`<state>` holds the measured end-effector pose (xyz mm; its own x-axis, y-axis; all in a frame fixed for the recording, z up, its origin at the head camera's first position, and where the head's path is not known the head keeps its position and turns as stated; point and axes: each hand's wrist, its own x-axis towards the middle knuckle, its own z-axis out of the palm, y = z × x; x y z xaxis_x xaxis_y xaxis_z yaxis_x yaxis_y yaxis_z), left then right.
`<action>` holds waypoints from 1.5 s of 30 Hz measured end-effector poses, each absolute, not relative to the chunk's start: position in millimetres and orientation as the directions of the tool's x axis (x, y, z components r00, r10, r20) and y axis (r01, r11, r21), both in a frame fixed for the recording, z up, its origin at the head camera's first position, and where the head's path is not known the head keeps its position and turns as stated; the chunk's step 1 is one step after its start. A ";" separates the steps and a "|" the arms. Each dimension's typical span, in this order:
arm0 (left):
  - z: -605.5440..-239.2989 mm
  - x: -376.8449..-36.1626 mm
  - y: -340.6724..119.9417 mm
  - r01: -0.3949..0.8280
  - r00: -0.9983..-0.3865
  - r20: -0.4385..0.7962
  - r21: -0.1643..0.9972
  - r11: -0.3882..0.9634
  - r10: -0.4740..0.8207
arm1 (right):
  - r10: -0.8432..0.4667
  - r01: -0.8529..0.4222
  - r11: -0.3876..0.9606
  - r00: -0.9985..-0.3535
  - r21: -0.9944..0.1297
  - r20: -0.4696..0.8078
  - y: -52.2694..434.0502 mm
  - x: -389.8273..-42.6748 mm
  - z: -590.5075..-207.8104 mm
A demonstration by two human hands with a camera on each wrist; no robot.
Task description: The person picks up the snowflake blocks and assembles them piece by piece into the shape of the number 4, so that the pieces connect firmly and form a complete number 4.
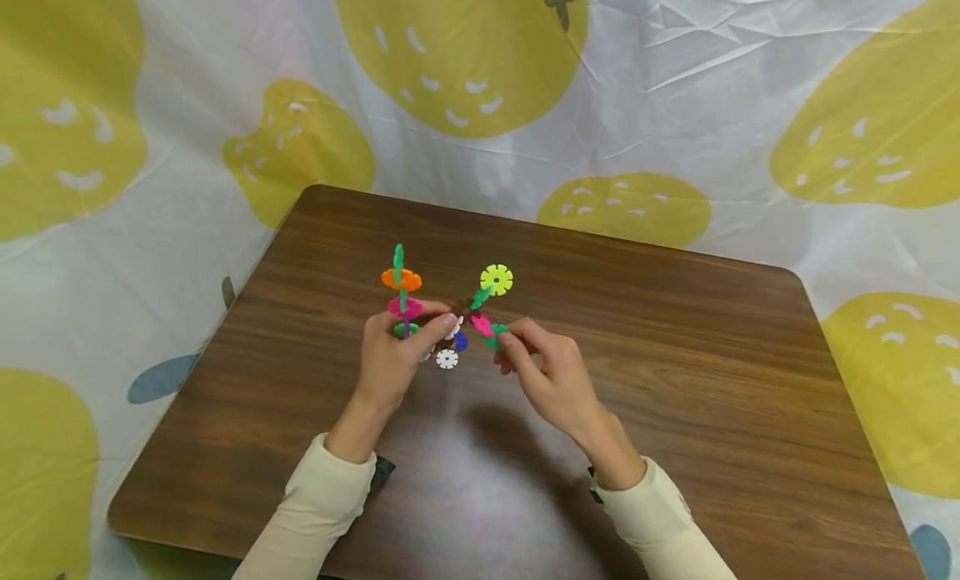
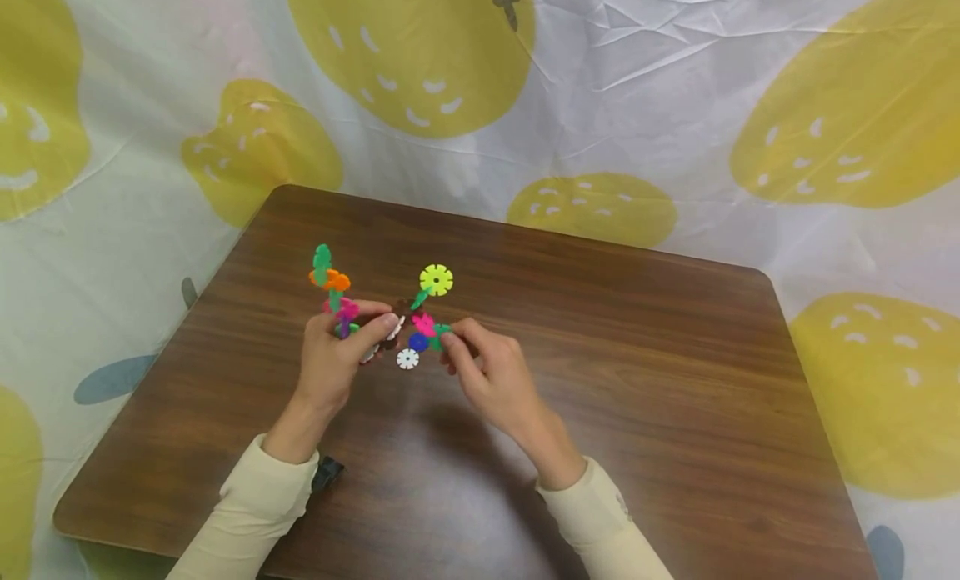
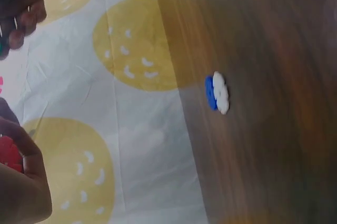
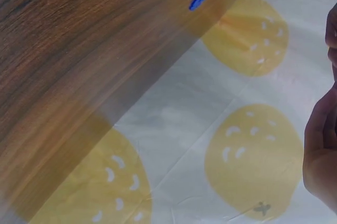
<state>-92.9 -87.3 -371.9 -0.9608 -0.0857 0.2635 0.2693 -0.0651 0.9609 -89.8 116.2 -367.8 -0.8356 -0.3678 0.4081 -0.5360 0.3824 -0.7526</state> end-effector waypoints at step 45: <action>-276.9 -100.7 -112.6 0.254 -0.925 0.125 0.905 0.340 0.359 | -0.292 -0.290 -0.037 -0.912 -0.956 0.288 97.3 -84.5 -362.6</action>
<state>-100.7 -112.6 -276.9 -0.9251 0.3586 0.1249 0.2541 0.3403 0.9053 -84.5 97.3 -362.6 -0.9121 -0.2916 0.2883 -0.2903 -0.0372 -0.9562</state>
